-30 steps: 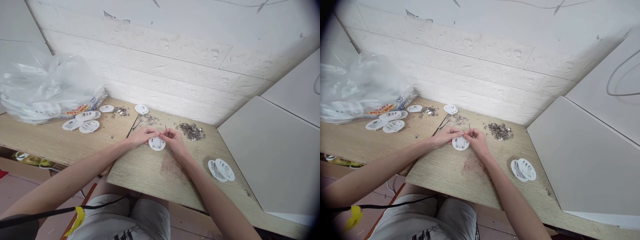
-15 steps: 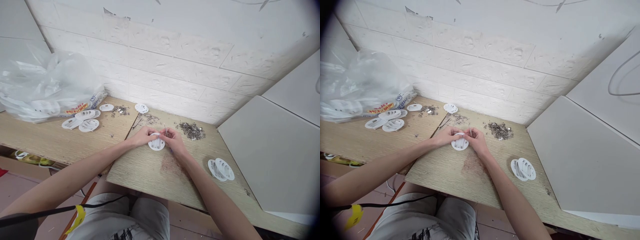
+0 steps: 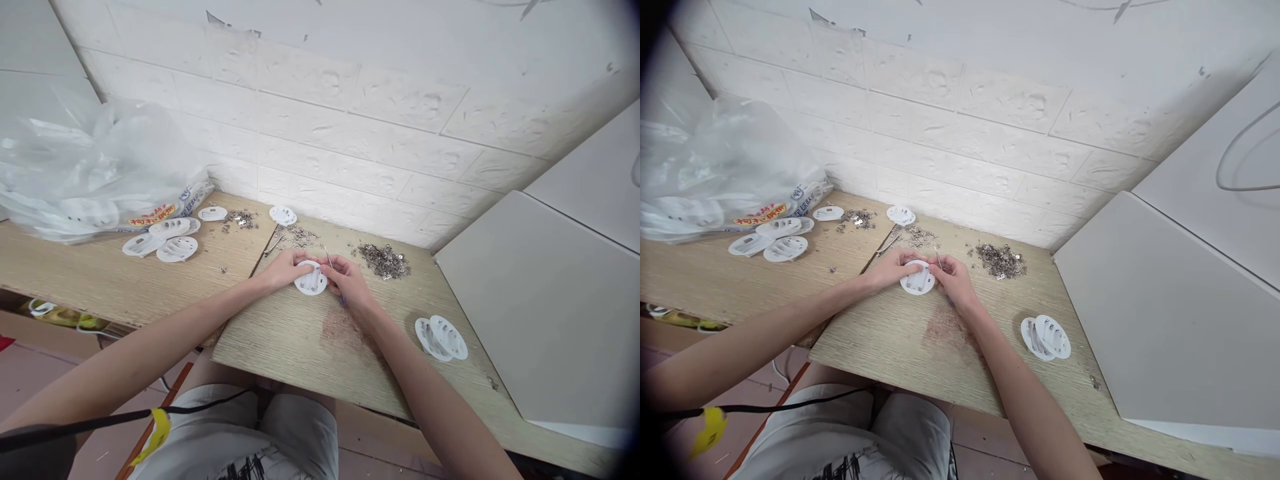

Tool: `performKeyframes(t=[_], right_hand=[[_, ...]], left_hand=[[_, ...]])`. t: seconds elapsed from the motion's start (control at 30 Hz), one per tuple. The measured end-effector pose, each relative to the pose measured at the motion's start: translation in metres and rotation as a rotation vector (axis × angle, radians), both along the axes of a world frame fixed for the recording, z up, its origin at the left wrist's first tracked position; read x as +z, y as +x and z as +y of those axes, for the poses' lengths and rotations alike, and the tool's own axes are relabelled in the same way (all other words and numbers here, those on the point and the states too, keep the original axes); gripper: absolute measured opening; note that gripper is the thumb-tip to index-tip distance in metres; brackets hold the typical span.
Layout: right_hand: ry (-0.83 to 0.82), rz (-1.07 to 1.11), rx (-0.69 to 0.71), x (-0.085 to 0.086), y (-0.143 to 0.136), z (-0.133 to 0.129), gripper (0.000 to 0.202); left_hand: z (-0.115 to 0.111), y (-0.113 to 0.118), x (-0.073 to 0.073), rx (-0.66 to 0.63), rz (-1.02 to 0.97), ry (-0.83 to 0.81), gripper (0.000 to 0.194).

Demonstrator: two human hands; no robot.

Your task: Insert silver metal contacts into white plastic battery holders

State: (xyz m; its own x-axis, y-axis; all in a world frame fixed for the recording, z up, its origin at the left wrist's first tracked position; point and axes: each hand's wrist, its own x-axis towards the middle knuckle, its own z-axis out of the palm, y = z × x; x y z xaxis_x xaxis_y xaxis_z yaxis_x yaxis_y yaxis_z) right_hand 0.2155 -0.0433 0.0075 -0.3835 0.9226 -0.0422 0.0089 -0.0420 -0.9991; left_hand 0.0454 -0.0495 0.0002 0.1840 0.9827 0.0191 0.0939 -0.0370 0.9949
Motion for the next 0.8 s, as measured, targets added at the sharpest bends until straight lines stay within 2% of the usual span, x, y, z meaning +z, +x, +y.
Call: performKeyframes(t=[0.1, 0.2, 0.27, 0.37, 0.53, 0.8], right_hand=[[-0.033, 0.074, -0.032, 0.0002, 0.0010, 0.0023, 0.032], [-0.067, 0.133, -0.083, 0.0024, 0.0020, 0.0049, 0.030], [-0.082, 0.148, -0.113, 0.0031, 0.0024, 0.0062, 0.028], [-0.064, 0.116, -0.152, 0.0019, 0.0019, 0.0067, 0.025], [-0.003, 0.017, -0.208, 0.0004, 0.0006, 0.0046, 0.023], [-0.017, -0.017, -0.188, 0.0039, 0.0007, 0.0017, 0.021]], left_hand=[[0.0012, -0.0012, 0.0032, -0.066, -0.197, -0.082, 0.031], [0.0016, -0.0028, 0.0060, -0.191, -0.427, -0.164, 0.029], [0.0010, -0.0036, 0.0068, -0.253, -0.512, -0.227, 0.028], [-0.0006, -0.0041, 0.0063, -0.288, -0.524, -0.265, 0.027], [-0.0015, -0.0036, 0.0023, -0.279, -0.472, -0.233, 0.030], [-0.0024, -0.0019, 0.0017, -0.281, -0.422, -0.189, 0.038]])
